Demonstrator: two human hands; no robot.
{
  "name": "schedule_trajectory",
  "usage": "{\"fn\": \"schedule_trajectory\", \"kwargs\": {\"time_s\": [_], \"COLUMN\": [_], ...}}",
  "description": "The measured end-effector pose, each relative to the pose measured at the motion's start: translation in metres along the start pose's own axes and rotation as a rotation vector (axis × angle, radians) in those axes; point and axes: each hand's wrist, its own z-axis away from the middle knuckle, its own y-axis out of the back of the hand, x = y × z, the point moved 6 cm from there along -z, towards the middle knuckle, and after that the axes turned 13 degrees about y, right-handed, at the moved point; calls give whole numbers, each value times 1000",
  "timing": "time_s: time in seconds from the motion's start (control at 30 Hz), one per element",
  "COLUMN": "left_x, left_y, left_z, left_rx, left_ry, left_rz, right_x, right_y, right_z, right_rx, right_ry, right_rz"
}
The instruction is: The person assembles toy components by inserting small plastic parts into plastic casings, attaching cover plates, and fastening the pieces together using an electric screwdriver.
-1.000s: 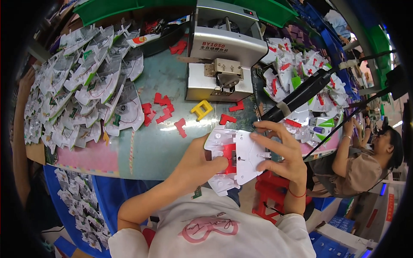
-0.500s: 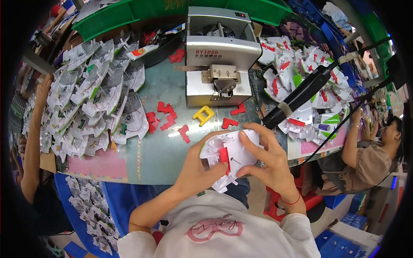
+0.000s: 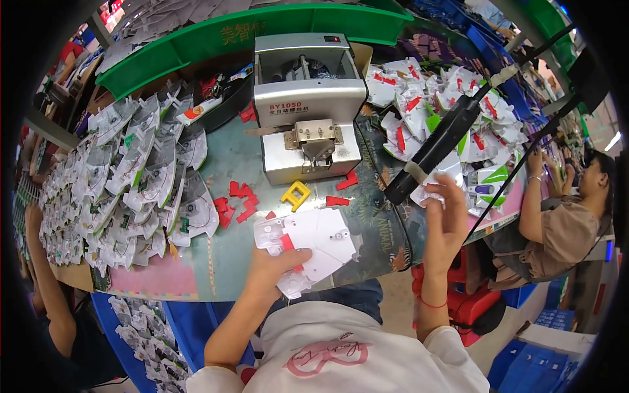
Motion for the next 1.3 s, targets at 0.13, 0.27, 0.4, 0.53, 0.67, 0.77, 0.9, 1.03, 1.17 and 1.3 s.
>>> {"fn": "schedule_trajectory", "kwargs": {"time_s": [0.13, 0.27, 0.4, 0.53, 0.67, 0.77, 0.9, 1.03, 1.17, 1.3], "left_x": [-4, -9, -8, -5, -3, 0, 9, 15, 19, 21], "left_y": [0, 1, 9, 15, 18, 19, 21, 21, 20, 22], "left_z": [1, 2, 2, 2, 1, -1, -5, -6, -9, -9], "left_rx": [-62, -88, -77, -69, -24, 0, 19, 51, 49, 70], "left_ry": [33, 49, 21, 37, 8, -53, -146, -166, -177, -199], "left_rz": [95, 138, 162, 169, 193, 189, 179, 166, 171, 163], "right_x": [20, 54, 51, 40, 18, -1, -44, -54, -39, -29], "right_y": [-2, -26, -40, -81, -108, -113, -127, -144, -155, -159], "right_z": [-8, -10, -11, -12, -28, -51, -83, -95, -91, -86], "right_rx": [49, -55, 10, -43, -289, -249, -349, -318, -269, -281], "right_ry": [-46, -236, -343, -646, -581, -192, 207, 263, 221, 174], "right_rz": [32, -150, -355, -1222, -1262, -904, -858, -767, -717, -622]}}
